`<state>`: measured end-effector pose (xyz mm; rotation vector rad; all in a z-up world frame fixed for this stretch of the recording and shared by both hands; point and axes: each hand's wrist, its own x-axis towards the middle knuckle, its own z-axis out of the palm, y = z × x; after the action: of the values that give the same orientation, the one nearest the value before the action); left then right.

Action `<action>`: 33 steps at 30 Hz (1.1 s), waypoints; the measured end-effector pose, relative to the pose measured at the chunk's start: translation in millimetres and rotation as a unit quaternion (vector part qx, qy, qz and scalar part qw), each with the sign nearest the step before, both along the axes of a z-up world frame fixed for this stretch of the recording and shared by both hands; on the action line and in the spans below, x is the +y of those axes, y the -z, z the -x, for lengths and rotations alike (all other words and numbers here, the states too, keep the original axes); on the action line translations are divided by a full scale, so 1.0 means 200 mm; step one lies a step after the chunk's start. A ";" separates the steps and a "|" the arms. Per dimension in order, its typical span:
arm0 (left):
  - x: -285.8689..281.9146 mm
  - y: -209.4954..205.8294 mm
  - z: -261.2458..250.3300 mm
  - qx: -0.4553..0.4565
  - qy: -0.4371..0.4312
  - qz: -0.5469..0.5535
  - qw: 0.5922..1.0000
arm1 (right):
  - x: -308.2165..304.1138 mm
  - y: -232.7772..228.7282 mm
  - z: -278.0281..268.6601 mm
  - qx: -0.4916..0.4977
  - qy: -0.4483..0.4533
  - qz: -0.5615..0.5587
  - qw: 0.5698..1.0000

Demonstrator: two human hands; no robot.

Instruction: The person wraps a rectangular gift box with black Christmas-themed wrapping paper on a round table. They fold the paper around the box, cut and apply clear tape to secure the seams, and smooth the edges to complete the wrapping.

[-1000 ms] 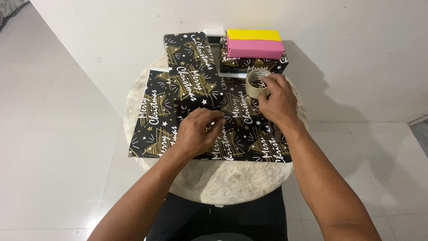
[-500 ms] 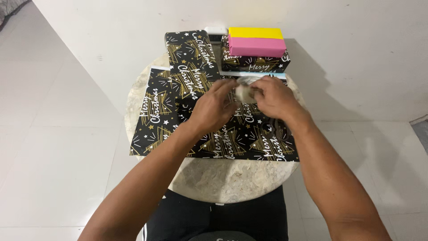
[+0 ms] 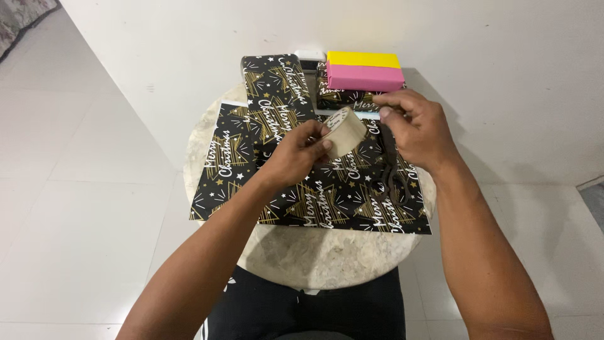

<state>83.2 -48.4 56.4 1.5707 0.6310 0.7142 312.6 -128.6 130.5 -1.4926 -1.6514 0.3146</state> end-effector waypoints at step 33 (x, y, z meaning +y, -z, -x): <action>-0.21 0.11 0.00 -0.032 -0.103 0.017 0.994 | 0.01 0.09 0.20 -0.097 0.029 0.212 0.972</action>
<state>82.9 -90.8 34.0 1.4589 0.7611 0.8994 273.4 -126.4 113.0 -1.9375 -1.7625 0.5304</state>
